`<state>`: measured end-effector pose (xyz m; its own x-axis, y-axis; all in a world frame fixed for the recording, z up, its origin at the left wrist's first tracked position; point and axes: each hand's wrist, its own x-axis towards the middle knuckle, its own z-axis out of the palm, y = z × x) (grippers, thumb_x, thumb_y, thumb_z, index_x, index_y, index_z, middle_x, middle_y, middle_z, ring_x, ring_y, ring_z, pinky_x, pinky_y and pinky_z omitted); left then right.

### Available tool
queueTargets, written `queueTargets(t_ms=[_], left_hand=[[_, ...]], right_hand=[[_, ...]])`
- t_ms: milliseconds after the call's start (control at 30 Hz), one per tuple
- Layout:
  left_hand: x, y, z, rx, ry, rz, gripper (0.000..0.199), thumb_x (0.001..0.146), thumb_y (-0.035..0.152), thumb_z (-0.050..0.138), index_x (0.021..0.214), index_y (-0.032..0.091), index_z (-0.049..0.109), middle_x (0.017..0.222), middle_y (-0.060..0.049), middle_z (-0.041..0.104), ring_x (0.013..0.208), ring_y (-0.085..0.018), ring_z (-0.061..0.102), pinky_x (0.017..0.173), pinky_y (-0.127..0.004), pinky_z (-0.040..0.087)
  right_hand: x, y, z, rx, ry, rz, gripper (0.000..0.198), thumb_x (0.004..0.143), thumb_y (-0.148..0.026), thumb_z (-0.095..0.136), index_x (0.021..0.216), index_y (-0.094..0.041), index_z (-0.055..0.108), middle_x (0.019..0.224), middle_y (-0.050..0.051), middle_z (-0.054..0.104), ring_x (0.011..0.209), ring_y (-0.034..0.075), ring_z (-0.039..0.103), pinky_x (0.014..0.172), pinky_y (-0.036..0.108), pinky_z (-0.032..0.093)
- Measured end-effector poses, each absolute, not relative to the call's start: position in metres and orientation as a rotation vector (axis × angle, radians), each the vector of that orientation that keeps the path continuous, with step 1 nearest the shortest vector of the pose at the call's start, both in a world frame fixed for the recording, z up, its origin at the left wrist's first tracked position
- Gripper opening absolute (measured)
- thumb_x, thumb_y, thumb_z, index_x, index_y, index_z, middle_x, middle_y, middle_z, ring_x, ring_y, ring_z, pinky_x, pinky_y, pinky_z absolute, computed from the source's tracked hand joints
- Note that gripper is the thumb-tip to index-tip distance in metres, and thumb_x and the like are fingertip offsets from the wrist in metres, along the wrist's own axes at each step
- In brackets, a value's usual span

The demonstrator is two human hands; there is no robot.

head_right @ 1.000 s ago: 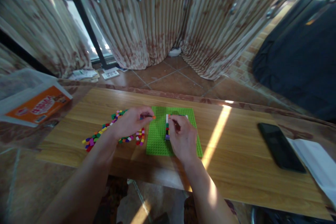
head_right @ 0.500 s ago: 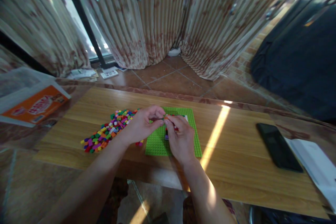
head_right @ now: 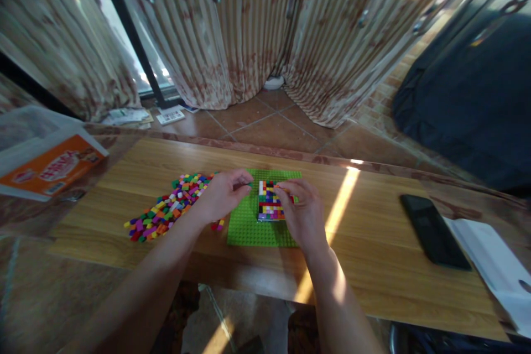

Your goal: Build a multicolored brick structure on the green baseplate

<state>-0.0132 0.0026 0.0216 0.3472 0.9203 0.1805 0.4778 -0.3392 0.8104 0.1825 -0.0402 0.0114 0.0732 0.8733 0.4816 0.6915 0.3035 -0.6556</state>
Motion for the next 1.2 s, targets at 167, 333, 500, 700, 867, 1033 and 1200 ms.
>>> queueTargets(t_ms=[167,333,500,700,867,1033,1200], left_hand=[[-0.0119,0.0034,0.0187,2.009,1.224,0.807,0.015,0.081,0.009,0.053,0.088,0.016,0.063,0.081,-0.002,0.071,0.077,-0.016,0.066,0.075,-0.029,0.052],[-0.0122,0.0038,0.0177,2.010,1.220,0.807,0.015,0.082,0.009,0.053,0.090,0.016,0.064,0.082,-0.003,0.071,0.076,-0.015,0.066,0.074,-0.028,0.053],[-0.0126,0.0038,0.0176,2.009,1.209,0.809,0.016,0.081,0.009,0.053,0.090,0.017,0.064,0.084,-0.003,0.072,0.079,-0.016,0.067,0.076,-0.029,0.053],[-0.0116,0.0045,0.0161,2.013,1.207,0.798,0.015,0.081,0.009,0.053,0.088,0.017,0.064,0.082,-0.003,0.071,0.077,-0.015,0.067,0.075,-0.028,0.053],[-0.0116,0.0050,0.0150,2.007,1.198,0.788,0.016,0.080,0.009,0.053,0.088,0.017,0.064,0.080,-0.002,0.071,0.076,-0.015,0.066,0.074,-0.028,0.053],[-0.0114,0.0048,0.0157,2.004,1.205,0.784,0.016,0.080,0.008,0.054,0.089,0.017,0.064,0.083,-0.003,0.072,0.078,-0.015,0.067,0.076,-0.028,0.053],[-0.0112,0.0039,0.0167,2.019,1.214,0.784,0.016,0.080,0.008,0.053,0.089,0.017,0.064,0.083,-0.003,0.072,0.077,-0.015,0.067,0.076,-0.029,0.053]], right_hand=[[0.1849,-0.0402,0.0100,-1.437,-1.827,0.191,0.017,0.090,-0.032,0.059,0.089,-0.026,0.076,0.097,0.006,0.069,0.094,0.023,0.060,0.087,0.043,0.048],[0.1854,-0.0395,0.0083,-1.434,-1.833,0.180,0.015,0.089,-0.031,0.061,0.089,-0.027,0.076,0.099,0.005,0.068,0.097,0.023,0.058,0.087,0.044,0.048],[0.1845,-0.0383,0.0052,-1.434,-1.785,0.223,0.010,0.085,-0.031,0.066,0.084,-0.029,0.076,0.101,0.004,0.068,0.099,0.023,0.058,0.088,0.043,0.048],[0.1830,-0.0373,0.0040,-1.435,-1.758,0.231,0.009,0.084,-0.031,0.066,0.081,-0.029,0.074,0.101,0.004,0.067,0.101,0.024,0.058,0.089,0.044,0.048],[0.1846,-0.0376,0.0056,-1.423,-1.798,0.255,0.011,0.085,-0.031,0.063,0.083,-0.029,0.075,0.102,0.005,0.067,0.101,0.024,0.058,0.089,0.045,0.048],[0.1828,-0.0360,0.0039,-1.435,-1.760,0.235,0.009,0.084,-0.030,0.066,0.080,-0.028,0.074,0.099,0.004,0.067,0.100,0.024,0.058,0.089,0.045,0.048],[0.1793,-0.0354,0.0043,-1.466,-1.726,0.221,0.009,0.082,-0.029,0.066,0.075,-0.027,0.072,0.096,0.003,0.067,0.097,0.023,0.059,0.088,0.044,0.047]])
